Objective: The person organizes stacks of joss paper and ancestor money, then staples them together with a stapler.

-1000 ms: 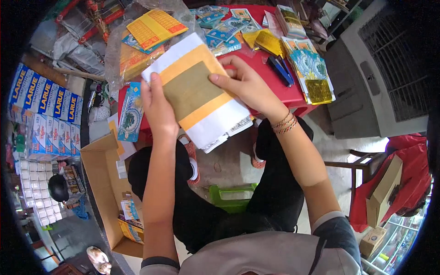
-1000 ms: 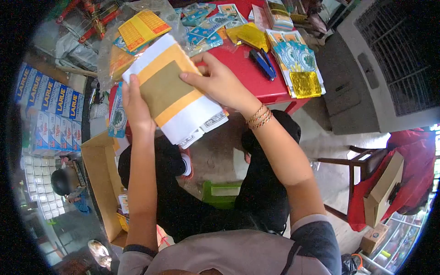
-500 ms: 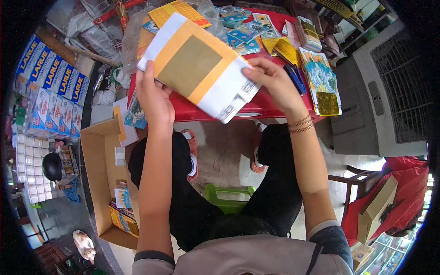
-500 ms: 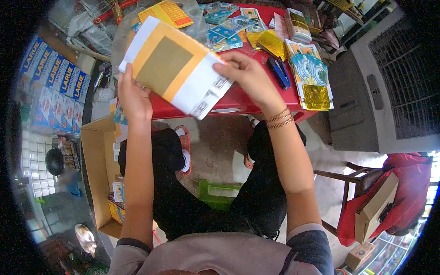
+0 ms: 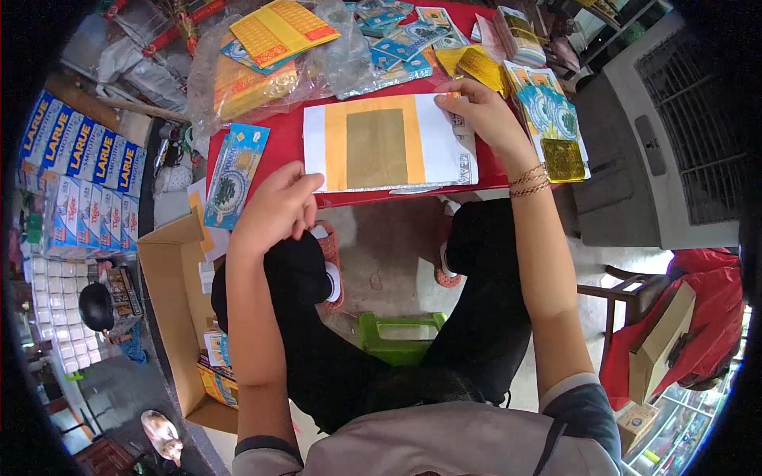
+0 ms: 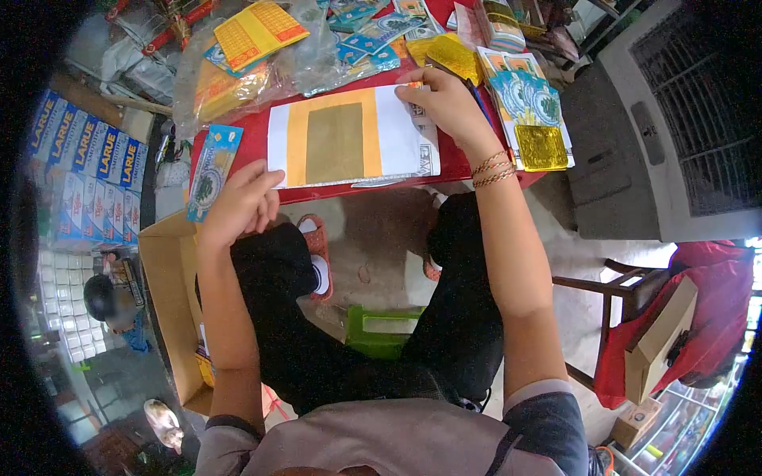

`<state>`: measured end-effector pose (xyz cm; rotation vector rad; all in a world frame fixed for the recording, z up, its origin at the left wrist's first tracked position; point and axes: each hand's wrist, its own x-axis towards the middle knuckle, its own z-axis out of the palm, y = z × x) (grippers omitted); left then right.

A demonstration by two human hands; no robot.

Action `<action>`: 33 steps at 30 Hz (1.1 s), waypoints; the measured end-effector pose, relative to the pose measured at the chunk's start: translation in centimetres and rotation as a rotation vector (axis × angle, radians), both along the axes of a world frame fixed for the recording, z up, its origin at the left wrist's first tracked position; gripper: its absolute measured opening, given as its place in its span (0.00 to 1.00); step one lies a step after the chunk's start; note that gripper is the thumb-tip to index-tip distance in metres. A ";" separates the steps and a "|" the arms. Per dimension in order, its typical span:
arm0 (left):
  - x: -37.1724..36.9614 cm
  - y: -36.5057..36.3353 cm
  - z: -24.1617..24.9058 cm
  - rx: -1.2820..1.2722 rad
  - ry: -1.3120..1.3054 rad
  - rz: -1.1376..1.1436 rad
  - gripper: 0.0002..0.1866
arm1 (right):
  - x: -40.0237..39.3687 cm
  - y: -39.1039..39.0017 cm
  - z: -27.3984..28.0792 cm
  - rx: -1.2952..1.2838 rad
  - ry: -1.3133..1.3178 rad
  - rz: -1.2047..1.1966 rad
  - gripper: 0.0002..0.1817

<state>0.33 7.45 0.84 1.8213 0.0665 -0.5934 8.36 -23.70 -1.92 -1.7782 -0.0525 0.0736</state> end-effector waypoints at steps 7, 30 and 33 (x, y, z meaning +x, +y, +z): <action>-0.3 -1.0 1.5 0.568 -0.395 0.103 0.20 | 0.3 0.3 -0.3 -0.316 -0.218 -0.003 0.13; -0.3 -7.3 -0.7 0.550 -1.265 -0.263 0.20 | -0.6 1.1 0.1 -0.572 -0.541 -0.137 0.11; 0.4 -5.9 0.4 0.449 -1.333 -0.136 0.17 | -0.1 1.6 1.2 -0.450 -0.544 -0.226 0.10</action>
